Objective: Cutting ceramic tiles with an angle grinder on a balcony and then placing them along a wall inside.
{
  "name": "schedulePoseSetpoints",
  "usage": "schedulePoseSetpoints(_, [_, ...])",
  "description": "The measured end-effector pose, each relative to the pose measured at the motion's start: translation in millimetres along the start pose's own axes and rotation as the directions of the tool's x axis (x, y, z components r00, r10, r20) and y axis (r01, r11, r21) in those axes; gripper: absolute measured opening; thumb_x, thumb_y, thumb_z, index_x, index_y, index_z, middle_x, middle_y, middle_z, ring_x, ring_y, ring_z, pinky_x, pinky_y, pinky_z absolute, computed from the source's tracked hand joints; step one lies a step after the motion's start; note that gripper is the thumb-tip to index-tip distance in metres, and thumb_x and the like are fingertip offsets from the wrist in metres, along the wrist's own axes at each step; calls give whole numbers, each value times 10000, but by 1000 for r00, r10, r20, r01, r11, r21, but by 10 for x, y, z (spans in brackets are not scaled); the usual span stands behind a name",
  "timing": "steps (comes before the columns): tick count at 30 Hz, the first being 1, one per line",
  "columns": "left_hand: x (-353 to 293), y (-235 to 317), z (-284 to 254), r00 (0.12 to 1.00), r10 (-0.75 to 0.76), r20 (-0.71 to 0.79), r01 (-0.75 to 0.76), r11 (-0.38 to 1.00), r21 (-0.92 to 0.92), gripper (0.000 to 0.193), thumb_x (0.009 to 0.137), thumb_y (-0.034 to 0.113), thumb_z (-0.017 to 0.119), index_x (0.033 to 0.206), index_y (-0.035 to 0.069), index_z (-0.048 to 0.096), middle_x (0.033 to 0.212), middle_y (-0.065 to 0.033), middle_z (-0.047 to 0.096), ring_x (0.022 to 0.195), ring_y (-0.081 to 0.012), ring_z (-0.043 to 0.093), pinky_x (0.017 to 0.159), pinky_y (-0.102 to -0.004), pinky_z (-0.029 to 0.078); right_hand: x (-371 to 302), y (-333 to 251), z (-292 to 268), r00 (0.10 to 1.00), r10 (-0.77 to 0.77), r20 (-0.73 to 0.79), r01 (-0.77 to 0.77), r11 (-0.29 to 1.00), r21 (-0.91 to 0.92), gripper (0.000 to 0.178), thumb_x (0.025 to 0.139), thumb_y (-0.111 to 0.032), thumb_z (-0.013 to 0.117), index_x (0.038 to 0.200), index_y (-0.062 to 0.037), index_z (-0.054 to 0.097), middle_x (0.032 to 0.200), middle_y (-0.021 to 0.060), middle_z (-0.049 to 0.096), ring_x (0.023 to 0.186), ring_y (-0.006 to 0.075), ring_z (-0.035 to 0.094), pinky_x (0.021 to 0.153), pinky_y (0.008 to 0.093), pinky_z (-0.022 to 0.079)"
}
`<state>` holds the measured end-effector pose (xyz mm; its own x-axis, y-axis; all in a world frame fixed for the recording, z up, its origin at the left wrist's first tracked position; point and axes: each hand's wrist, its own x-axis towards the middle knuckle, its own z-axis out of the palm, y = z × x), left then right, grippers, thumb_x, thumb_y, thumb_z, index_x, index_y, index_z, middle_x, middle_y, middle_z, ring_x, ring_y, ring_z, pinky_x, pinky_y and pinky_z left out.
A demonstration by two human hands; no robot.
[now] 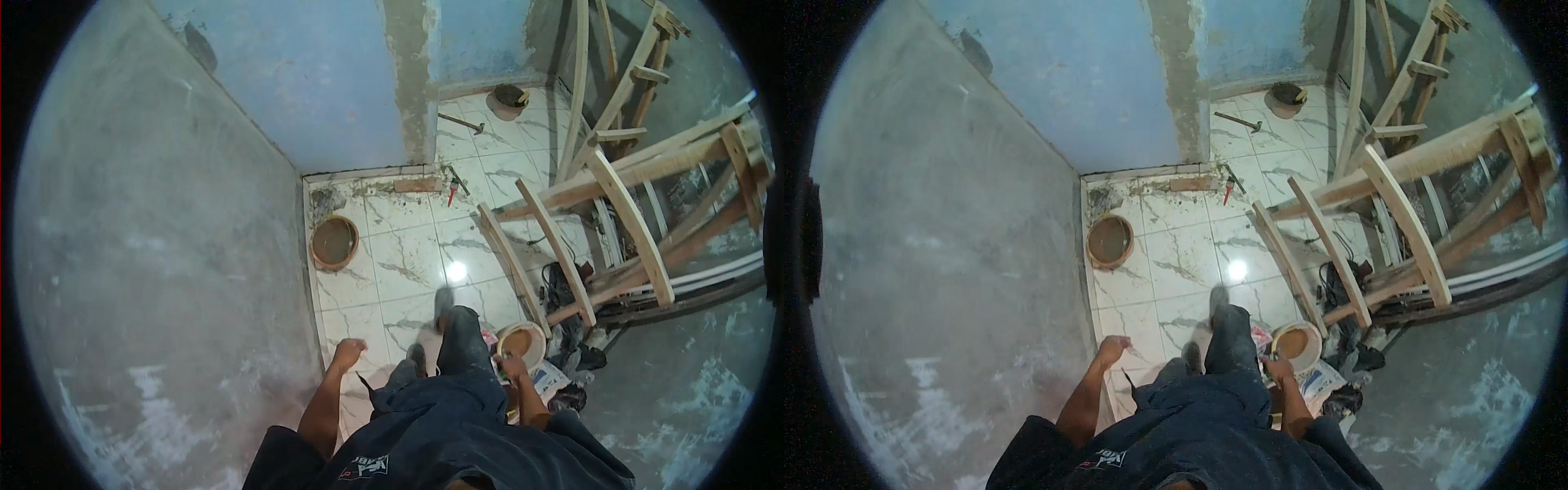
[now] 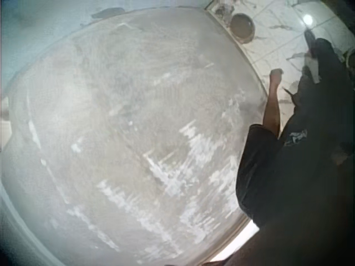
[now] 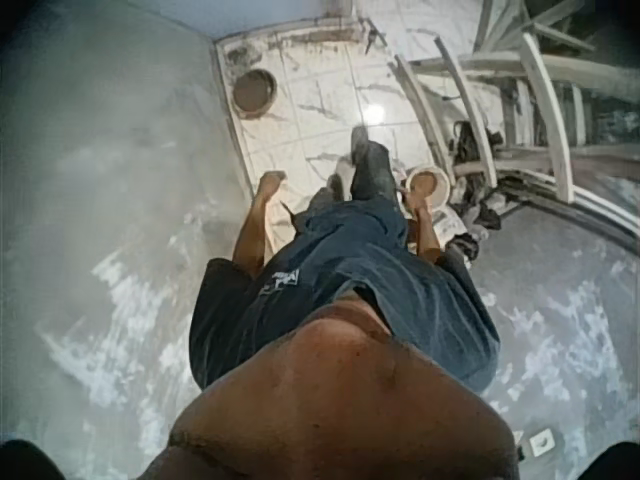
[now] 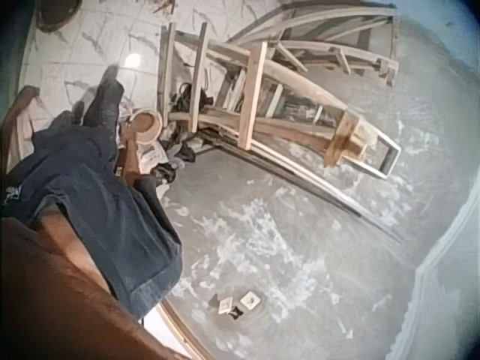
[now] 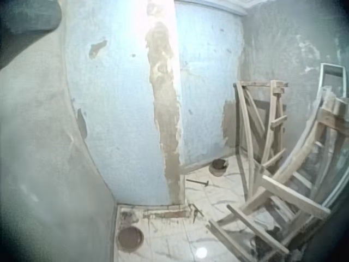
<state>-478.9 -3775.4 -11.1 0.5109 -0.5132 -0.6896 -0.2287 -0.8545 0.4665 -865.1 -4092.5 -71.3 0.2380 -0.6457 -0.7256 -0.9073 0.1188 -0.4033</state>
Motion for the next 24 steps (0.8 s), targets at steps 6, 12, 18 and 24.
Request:
schedulePoseSetpoints(6, [1306, 1418, -436, 982, 173, 73, -140, 933, -333, 318, 898, 126, 477, 1187, 16, 555, 1040, -75, 616, 922, -141, 552, 792, -316, 458, 1204, -2180, -724, 986, -45, 158, 37, 998, 53, 781, 748, -513, 630, 1300, 3, 435, 1222, 236, 551, 1135, 300, 547, 952, 355, 412])
schedulePoseSetpoints(12, [1493, 2625, -804, 902, 342, 264, -424, 817, 391, 297, 710, 166, 571, 989, 78, 621, 1056, -154, 637, 1018, -322, 563, 789, -444, 464, 1987, -3865, -1071, 938, -176, 298, 251, 939, -235, 705, 778, -542, 555, 1244, -16, 503, 1196, 241, 558, 1127, 359, 533, 958, 396, 406])
schedulePoseSetpoints(18, [1985, 2994, -1478, 801, 103, 589, -373, 856, 357, 301, 736, 194, 532, 983, 49, 625, 935, -222, 647, 888, -369, 630, 789, -472, 480, 2957, -4259, -946, 857, -170, 486, 191, 982, 7, 555, 760, -400, 610, 1188, -49, 576, 1176, 188, 593, 1114, 324, 540, 931, 382, 419])
schedulePoseSetpoints(24, [3556, 2548, -1739, 242, 201, 949, -227, 963, -146, 304, 847, 207, 495, 1068, 8, 557, 995, -180, 637, 875, -325, 634, 746, -420, 512, 5077, -4292, -410, 630, -493, 600, 770, 494, -403, 324, 691, -162, 589, 978, -26, 654, 1037, 174, 634, 1013, 326, 586, 899, 352, 460])
